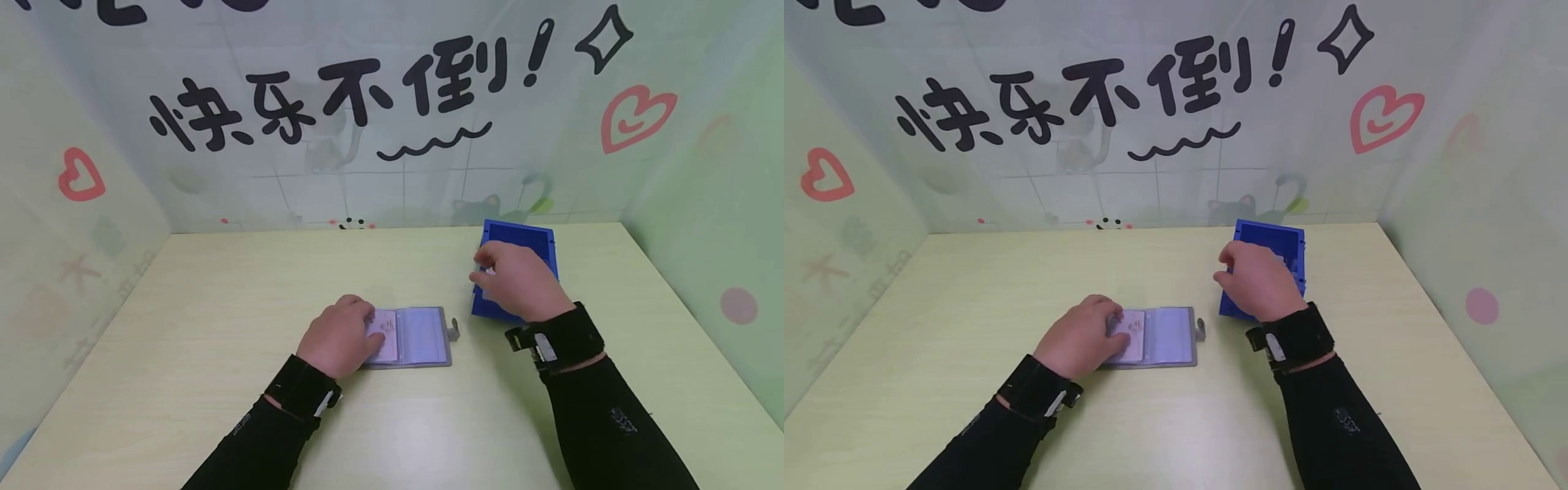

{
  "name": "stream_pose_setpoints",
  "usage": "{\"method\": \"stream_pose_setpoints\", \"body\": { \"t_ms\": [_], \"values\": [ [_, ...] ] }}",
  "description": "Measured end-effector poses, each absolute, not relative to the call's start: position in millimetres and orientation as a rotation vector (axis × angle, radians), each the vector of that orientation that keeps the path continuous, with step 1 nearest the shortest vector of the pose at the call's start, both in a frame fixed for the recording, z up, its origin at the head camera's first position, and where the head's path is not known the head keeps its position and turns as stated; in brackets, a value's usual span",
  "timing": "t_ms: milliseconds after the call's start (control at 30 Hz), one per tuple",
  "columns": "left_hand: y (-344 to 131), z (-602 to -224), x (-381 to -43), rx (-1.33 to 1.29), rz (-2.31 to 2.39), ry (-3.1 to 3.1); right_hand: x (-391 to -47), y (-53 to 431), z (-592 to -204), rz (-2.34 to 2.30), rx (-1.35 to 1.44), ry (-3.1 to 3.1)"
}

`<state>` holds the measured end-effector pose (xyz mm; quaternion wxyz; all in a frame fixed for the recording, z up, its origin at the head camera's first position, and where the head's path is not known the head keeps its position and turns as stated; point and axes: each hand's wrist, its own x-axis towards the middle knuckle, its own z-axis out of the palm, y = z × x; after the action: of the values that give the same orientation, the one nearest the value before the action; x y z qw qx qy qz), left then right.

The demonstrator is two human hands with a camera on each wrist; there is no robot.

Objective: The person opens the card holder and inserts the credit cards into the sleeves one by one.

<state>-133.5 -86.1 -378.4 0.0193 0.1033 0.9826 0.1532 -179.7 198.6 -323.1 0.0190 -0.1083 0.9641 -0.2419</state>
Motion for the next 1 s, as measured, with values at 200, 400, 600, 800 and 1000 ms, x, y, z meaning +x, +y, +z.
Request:
{"method": "stream_pose_setpoints", "body": {
  "t_ms": [200, 400, 600, 800, 1000],
  "values": [
    [-86.6, -378.7, -132.3, 0.345, 0.454, 3.070, -189.1, 221.8, -327.6, -0.640, -0.221, 2.965],
    [-86.1, -379.4, -132.5, 0.345, 0.447, 3.066, -198.0, 224.9, -342.1, -0.528, -0.226, 2.954],
    [-85.3, -379.4, -132.7, 0.344, 0.447, 3.057, -205.3, 225.5, -357.7, -0.444, -0.233, 2.978],
    [-84.6, -379.6, -132.6, 0.358, 0.444, 3.057, -209.0, 224.6, -367.1, -0.349, -0.265, 3.005],
    [-83.6, -379.5, -132.8, 0.363, 0.444, 3.055, -208.7, 220.4, -369.8, -0.276, -0.265, 3.024]
  ]
}}
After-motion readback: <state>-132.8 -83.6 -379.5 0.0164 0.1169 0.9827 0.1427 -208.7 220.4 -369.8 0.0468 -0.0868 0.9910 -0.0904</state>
